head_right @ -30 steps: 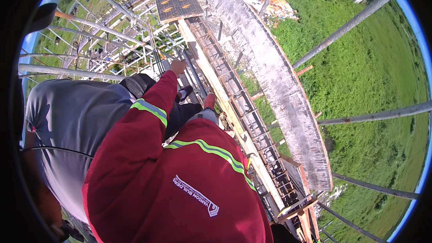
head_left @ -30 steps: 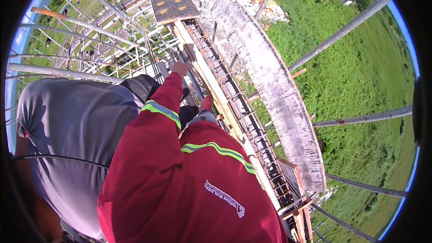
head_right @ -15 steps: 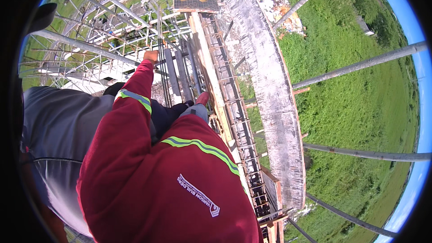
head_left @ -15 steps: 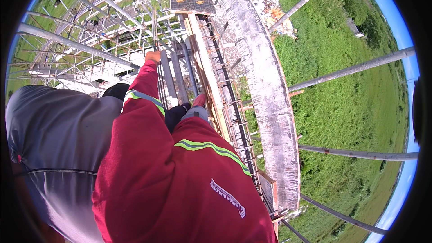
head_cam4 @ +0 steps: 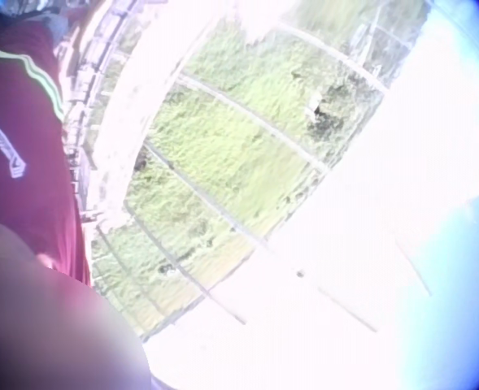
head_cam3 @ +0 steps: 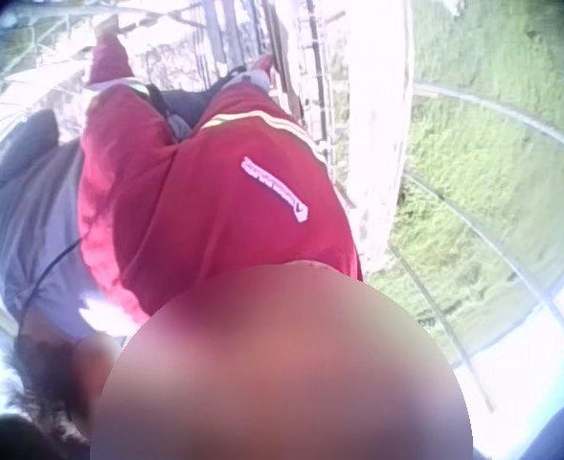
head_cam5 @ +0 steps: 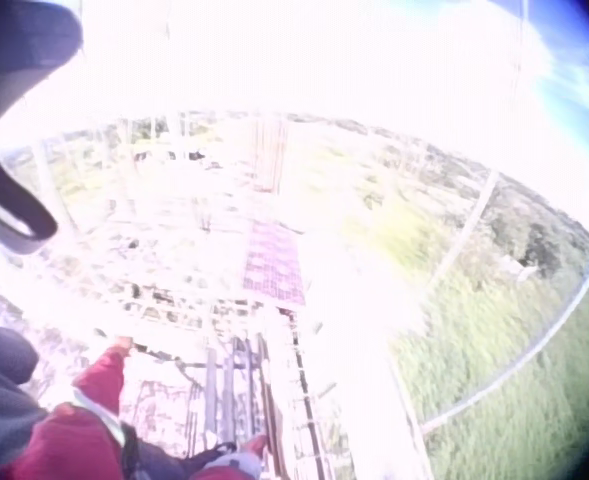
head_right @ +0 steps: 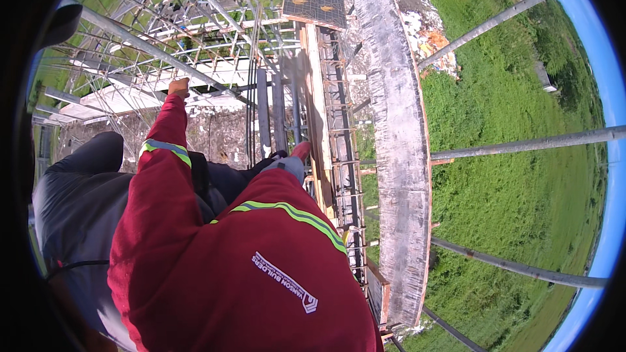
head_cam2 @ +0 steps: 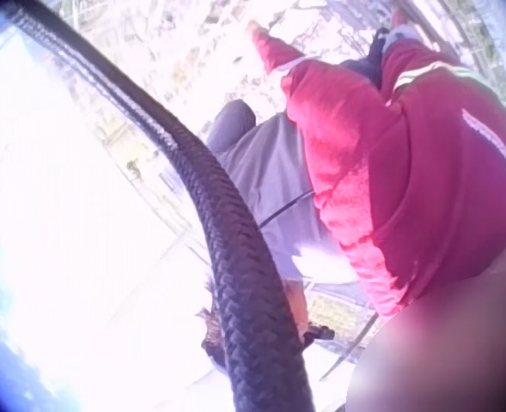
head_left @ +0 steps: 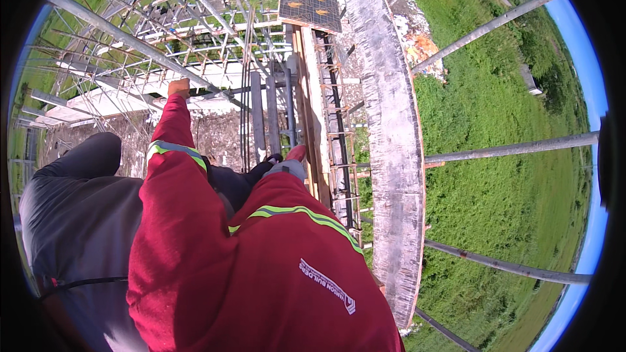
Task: The person lifts and places wooden planks onto a circular scaffolding structure at a construction site. They walk along the scaffolding, reposition planks, and coordinate with another worker to secure the materials in place.
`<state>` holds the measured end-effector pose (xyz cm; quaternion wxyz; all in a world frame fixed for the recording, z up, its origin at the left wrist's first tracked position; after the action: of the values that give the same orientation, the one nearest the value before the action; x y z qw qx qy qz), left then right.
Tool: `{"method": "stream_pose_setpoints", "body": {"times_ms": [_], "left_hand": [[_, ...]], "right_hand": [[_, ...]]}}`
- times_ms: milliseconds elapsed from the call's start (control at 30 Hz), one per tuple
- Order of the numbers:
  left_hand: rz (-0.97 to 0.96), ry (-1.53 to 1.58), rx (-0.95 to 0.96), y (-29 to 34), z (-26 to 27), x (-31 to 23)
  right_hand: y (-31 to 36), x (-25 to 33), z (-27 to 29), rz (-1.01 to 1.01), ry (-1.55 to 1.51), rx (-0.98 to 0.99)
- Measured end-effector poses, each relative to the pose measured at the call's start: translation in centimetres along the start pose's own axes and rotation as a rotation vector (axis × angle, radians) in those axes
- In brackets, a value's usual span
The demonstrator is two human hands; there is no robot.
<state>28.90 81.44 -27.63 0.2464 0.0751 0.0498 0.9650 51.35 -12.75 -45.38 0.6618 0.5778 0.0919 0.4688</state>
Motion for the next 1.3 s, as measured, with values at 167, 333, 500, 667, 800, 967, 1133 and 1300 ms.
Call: {"method": "stream_pose_setpoints", "body": {"times_ms": [167,333,500,667,800,967,1133,1300], "left_hand": [[0.102,-0.167,-0.07,3.8,0.5,9.2],[0.875,0.819,-0.109,12.0,-1.8,18.0],[0.955,1.162,-0.273,15.6,-2.9,18.4],[1.004,1.369,-0.317,11.4,-2.6,18.0],[1.0,1.264,-0.328,2.8,1.1,20.5],[0.925,0.965,-0.518,-7.8,8.0,26.2],[0.775,1.149,-0.706,-14.8,14.8,31.4],[0.934,0.992,-0.695,-16.1,15.4,34.9]], "right_hand": [[-1.7,2.2,0.5,0.036,0.057,0.027],[-3.1,4.2,0.9,0.073,0.131,0.053],[-6.7,5.0,1.1,0.116,0.212,0.093],[-7.4,10.7,-1.6,0.31,0.44,0.164],[-4.3,20.7,-4.4,0.004,-0.096,0.093],[-3.4,34.8,-10.5,-0.022,0.237,0.024],[-9.5,44.4,-15.2,0.129,0.405,0.183],[-12.8,52.3,-19.9,0.267,0.504,0.122]]}}
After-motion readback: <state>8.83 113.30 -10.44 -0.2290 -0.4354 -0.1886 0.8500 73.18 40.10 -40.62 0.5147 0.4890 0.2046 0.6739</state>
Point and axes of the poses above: each hand's wrist, its own y-axis away from the middle knuckle, its own z-axis out of the back of the hand, x = y × z, the point moved 8 cm from there along -y, towards the middle knuckle, and after that the axes turned 10 degrees about -y, right-handed, at the moved point
